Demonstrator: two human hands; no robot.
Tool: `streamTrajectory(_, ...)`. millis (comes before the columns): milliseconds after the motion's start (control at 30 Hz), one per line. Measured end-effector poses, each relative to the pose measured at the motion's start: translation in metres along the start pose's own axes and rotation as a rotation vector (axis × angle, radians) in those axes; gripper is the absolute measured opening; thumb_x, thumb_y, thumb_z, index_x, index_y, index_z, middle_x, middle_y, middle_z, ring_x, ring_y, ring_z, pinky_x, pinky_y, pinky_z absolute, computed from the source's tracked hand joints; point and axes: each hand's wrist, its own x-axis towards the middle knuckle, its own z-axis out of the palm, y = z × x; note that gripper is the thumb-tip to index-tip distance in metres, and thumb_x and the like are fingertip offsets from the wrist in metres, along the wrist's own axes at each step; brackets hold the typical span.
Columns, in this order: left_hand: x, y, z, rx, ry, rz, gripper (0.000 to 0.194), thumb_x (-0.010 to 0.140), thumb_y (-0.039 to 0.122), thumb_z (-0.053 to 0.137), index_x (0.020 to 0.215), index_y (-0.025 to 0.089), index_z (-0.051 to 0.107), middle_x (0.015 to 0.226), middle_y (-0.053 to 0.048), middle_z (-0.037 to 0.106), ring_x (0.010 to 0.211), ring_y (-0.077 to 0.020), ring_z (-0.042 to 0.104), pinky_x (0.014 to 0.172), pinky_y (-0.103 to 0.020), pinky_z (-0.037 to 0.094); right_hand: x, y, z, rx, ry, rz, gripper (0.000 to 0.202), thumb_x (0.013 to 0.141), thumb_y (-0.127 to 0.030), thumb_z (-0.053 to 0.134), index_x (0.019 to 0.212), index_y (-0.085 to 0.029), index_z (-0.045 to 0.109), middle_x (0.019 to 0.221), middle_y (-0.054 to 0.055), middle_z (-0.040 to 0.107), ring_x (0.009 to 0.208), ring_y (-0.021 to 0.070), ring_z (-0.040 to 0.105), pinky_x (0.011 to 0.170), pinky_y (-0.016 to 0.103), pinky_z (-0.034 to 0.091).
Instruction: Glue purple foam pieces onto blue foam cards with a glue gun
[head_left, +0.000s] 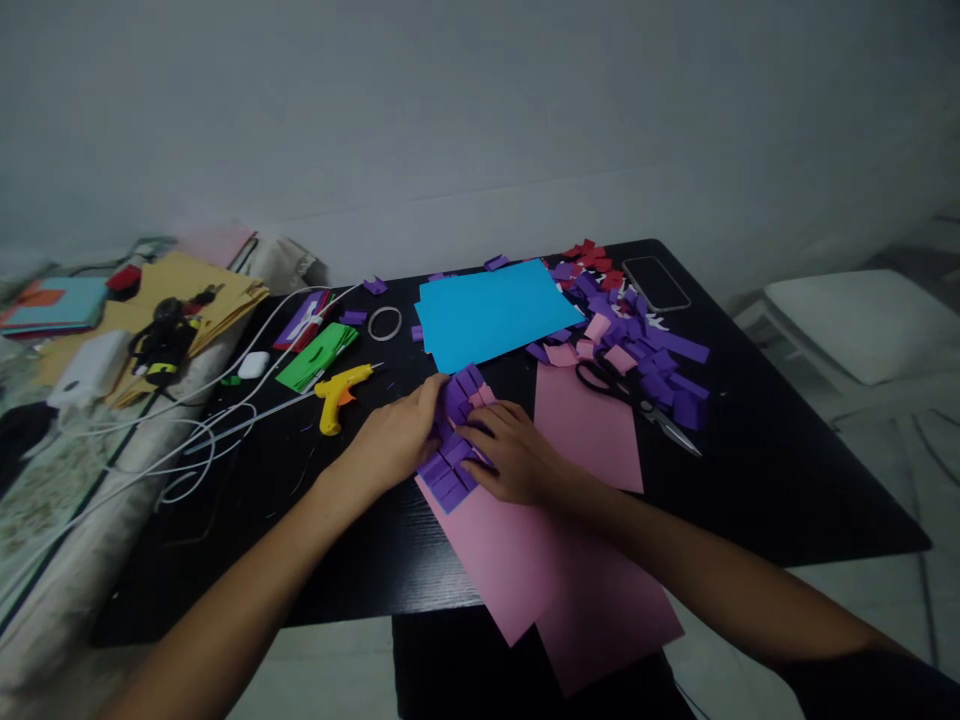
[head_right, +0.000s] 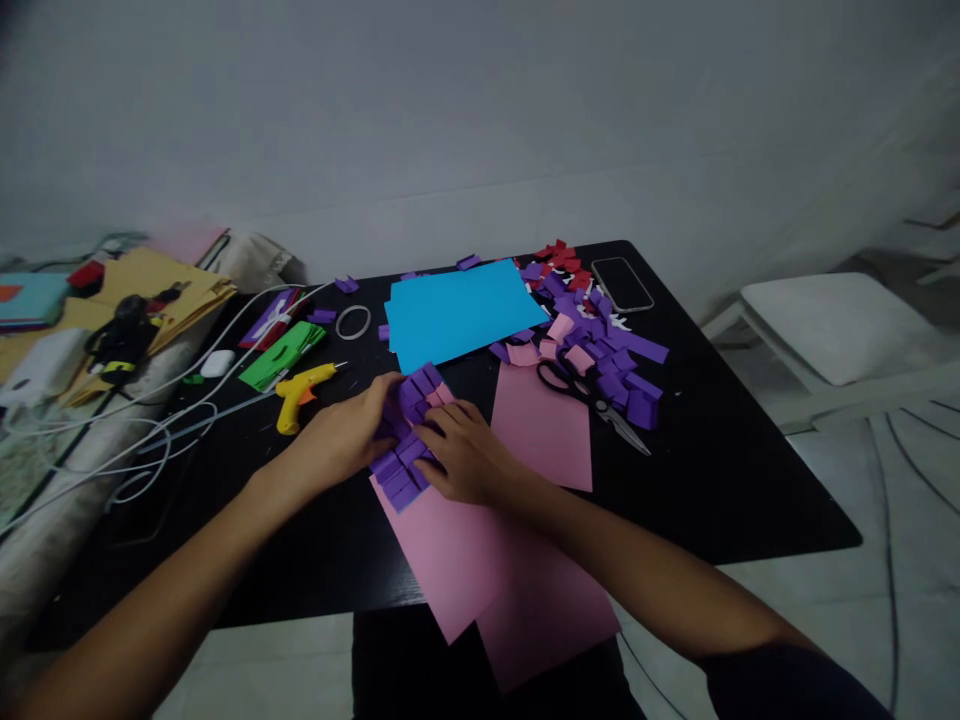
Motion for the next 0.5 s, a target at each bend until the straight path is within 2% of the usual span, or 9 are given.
streamTrajectory(167,-0.009,0.015,0.014,0.147,0.065,-0.009,0.071,0.095,0.009,0.052,0.162,0.014,0.029,0.129,-0.021,0.073,0.111,-0.0328,0.076,0.082,-0.04,0.063,-0.002,0.0,0.004,-0.028,-0.018,0.002,0.03,0.099,-0.034,0.065,0.122,-0.018,0.074,0.123,0.018,0.069,0.121,0.0371,0.059,0.103,0.057,0.051)
streamTrajectory(333,-0.018,0.027,0.023,0.215,0.11,-0.008,0.064,0.096,0.005,0.044,0.159,0.009,0.037,0.121,-0.019,0.075,0.103,-0.0302,0.074,0.081,-0.04,0.063,-0.002,0.005,0.002,0.101,0.042,0.043,0.025,0.094,-0.033,0.07,0.115,-0.018,0.074,0.117,0.016,0.072,0.111,0.0336,0.065,0.096,0.054,0.056)
streamTrajectory(500,-0.024,0.033,0.03,0.208,0.139,-0.031,0.056,0.096,0.004,0.043,0.152,0.01,0.046,0.113,-0.017,0.075,0.1,-0.0302,0.073,0.082,-0.041,0.063,-0.003,0.014,-0.008,0.242,0.142,0.115,0.017,0.098,-0.023,0.064,0.111,-0.02,0.074,0.115,0.015,0.073,0.11,0.0291,0.069,0.097,0.047,0.06)
